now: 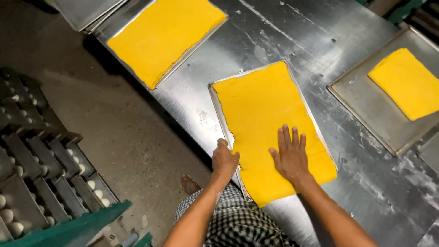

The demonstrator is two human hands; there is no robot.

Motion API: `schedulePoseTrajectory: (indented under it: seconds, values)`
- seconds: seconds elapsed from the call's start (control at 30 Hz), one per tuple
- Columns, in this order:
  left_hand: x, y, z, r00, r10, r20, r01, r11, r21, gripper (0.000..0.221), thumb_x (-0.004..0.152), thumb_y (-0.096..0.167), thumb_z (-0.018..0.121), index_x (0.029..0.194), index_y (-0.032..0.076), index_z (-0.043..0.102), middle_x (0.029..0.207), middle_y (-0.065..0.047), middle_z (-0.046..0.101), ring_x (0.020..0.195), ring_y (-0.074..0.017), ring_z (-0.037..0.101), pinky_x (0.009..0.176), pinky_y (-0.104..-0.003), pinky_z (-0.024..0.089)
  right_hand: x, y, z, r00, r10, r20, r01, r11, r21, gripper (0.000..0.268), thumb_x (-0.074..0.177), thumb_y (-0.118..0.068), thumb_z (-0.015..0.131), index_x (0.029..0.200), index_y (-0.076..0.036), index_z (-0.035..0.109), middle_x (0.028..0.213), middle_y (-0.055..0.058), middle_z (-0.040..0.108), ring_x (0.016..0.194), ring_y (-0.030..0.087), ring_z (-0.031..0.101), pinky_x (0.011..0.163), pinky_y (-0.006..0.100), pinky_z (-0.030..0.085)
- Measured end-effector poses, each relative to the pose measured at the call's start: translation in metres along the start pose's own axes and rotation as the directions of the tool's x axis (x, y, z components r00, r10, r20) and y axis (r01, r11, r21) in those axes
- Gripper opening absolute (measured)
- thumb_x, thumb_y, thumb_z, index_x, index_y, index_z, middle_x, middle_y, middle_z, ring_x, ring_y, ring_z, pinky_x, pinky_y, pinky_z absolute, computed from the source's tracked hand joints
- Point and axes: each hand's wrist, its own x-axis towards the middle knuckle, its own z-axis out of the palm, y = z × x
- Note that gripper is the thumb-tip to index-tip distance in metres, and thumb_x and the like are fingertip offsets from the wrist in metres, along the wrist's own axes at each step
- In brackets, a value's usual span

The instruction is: The person manually flattens and arranges large yellow dough sheets onto baking trays on a metal production table.

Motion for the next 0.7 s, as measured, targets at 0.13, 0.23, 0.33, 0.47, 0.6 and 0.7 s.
schedulePoseTrajectory:
  seconds: [0.13,0.23,0.33,0.47,0.6,0.7]
  values:
    - [0.001,-0.013,0.008,0.997,0.069,-0.033,-0.068,0.997,0.036,0.043,0.077,0.019,0.084,0.109,0.004,0.060,0.103,-0.022,0.072,0.099,-0.0414,0.070,0.085,-0.047,0.055,0.005,-0.044,0.004,0.999,-0.053,0.009,0.052,0.998,0.044,0.079,0.092,-0.042,0.056,0.152,0.004,0.033,0.162,0.024,0.030,0.150,0.044,0.023,0.121,0.061,0.015]
    - [0.002,-0.015,0.005,0.995,0.092,-0.049,-0.088,0.993,0.077,0.034,0.075,0.020,0.087,0.099,0.004,0.069,0.101,-0.021,0.071,0.096,-0.0401,0.070,0.083,-0.045,0.055,0.019,-0.047,0.011,0.969,-0.231,0.083,0.216,0.964,0.158,0.078,0.093,-0.042,0.053,0.154,0.002,0.033,0.163,0.020,0.031,0.150,0.042,0.024,0.120,0.062,0.014]
    - [-0.002,-0.018,0.005,1.000,0.007,-0.002,-0.007,1.000,0.011,0.026,0.080,0.020,0.081,0.100,0.006,0.075,0.098,-0.019,0.076,0.094,-0.0358,0.074,0.084,-0.041,0.058,0.029,-0.046,0.011,0.973,-0.229,0.020,0.228,0.972,0.052,0.071,0.098,-0.041,0.048,0.155,0.000,0.033,0.164,0.016,0.031,0.150,0.042,0.024,0.119,0.063,0.013]
    - [0.011,-0.032,0.016,0.998,0.070,-0.002,-0.070,0.997,-0.030,0.021,0.083,0.014,0.076,0.102,0.007,0.079,0.096,-0.018,0.076,0.091,-0.0337,0.074,0.082,-0.040,0.058,0.040,-0.049,0.017,0.943,-0.332,-0.001,0.331,0.941,0.073,0.067,0.101,-0.040,0.045,0.154,0.000,0.033,0.165,0.016,0.030,0.153,0.040,0.023,0.121,0.060,0.012]
    - [0.008,-0.020,0.002,0.979,-0.153,0.134,0.190,0.923,-0.334,0.023,0.086,0.005,0.068,0.108,-0.001,0.068,0.081,-0.014,0.076,0.068,-0.0225,0.075,0.063,-0.036,0.063,0.055,-0.053,0.010,0.935,-0.353,0.033,0.350,0.935,0.061,0.067,0.099,-0.039,0.043,0.155,-0.002,0.033,0.164,0.014,0.030,0.151,0.038,0.023,0.119,0.060,0.010]
    - [0.004,-0.015,0.001,0.986,-0.126,0.113,0.157,0.931,-0.328,0.018,0.088,0.003,0.064,0.104,-0.004,0.068,0.076,-0.012,0.074,0.059,-0.0167,0.071,0.056,-0.031,0.060,0.052,-0.065,0.016,0.935,-0.355,0.001,0.354,0.934,0.051,0.066,0.102,-0.040,0.042,0.155,-0.002,0.033,0.164,0.014,0.031,0.152,0.039,0.024,0.121,0.058,0.012]
